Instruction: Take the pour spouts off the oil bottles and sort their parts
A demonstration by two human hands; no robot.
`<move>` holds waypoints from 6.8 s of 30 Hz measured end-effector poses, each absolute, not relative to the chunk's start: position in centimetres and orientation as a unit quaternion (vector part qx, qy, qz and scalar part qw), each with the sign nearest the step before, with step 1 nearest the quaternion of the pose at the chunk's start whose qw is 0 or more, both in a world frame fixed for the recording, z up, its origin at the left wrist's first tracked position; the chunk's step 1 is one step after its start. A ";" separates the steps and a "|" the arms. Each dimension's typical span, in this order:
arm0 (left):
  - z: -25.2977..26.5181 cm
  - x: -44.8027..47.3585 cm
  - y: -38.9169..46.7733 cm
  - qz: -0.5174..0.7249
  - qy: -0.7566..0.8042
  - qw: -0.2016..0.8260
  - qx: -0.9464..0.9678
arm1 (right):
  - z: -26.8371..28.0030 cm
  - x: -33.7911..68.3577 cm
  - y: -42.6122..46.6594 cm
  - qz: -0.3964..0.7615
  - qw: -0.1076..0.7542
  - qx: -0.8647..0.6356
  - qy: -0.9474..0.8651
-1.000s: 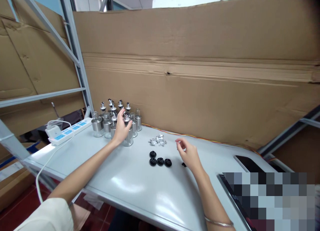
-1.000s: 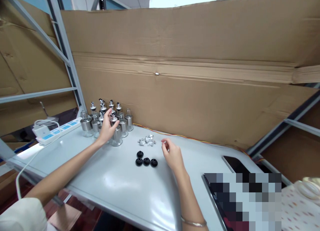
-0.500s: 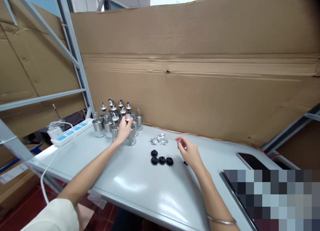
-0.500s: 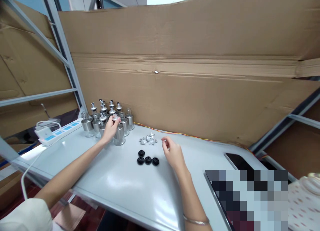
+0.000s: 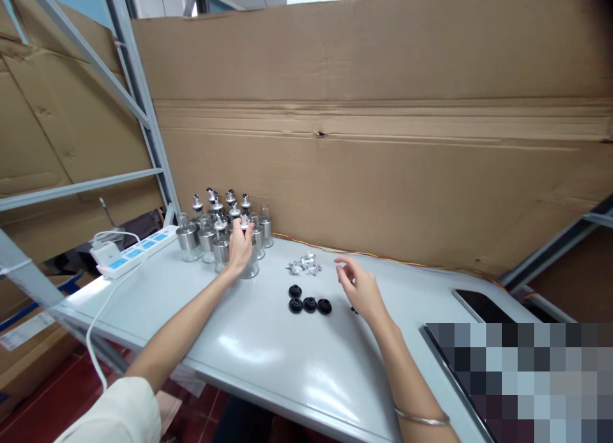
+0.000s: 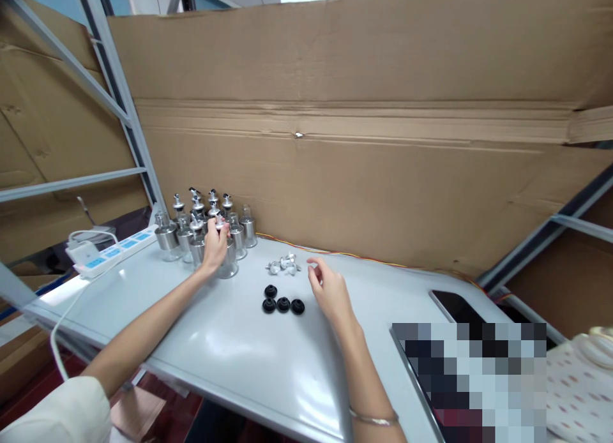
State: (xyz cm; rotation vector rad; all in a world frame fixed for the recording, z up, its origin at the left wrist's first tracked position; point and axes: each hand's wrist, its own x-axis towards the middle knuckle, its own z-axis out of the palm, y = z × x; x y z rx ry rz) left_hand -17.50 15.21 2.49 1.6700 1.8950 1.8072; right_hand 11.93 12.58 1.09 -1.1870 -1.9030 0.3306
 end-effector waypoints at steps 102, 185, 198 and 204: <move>-1.1 -8.6 5.4 0.123 0.170 0.907 0.365 | 2.9 7.1 7.3 0.457 0.245 -0.297 -0.802; -1.2 -7.6 4.1 0.235 0.230 0.879 0.345 | 0.7 4.9 5.5 0.496 0.471 -0.409 -0.604; -1.4 -7.9 4.8 0.095 0.216 0.909 0.345 | 2.4 6.5 6.5 0.544 0.199 -0.276 -0.767; -1.4 -7.6 4.3 0.134 0.246 0.922 0.267 | 0.1 5.8 6.9 0.527 0.300 -0.329 -0.724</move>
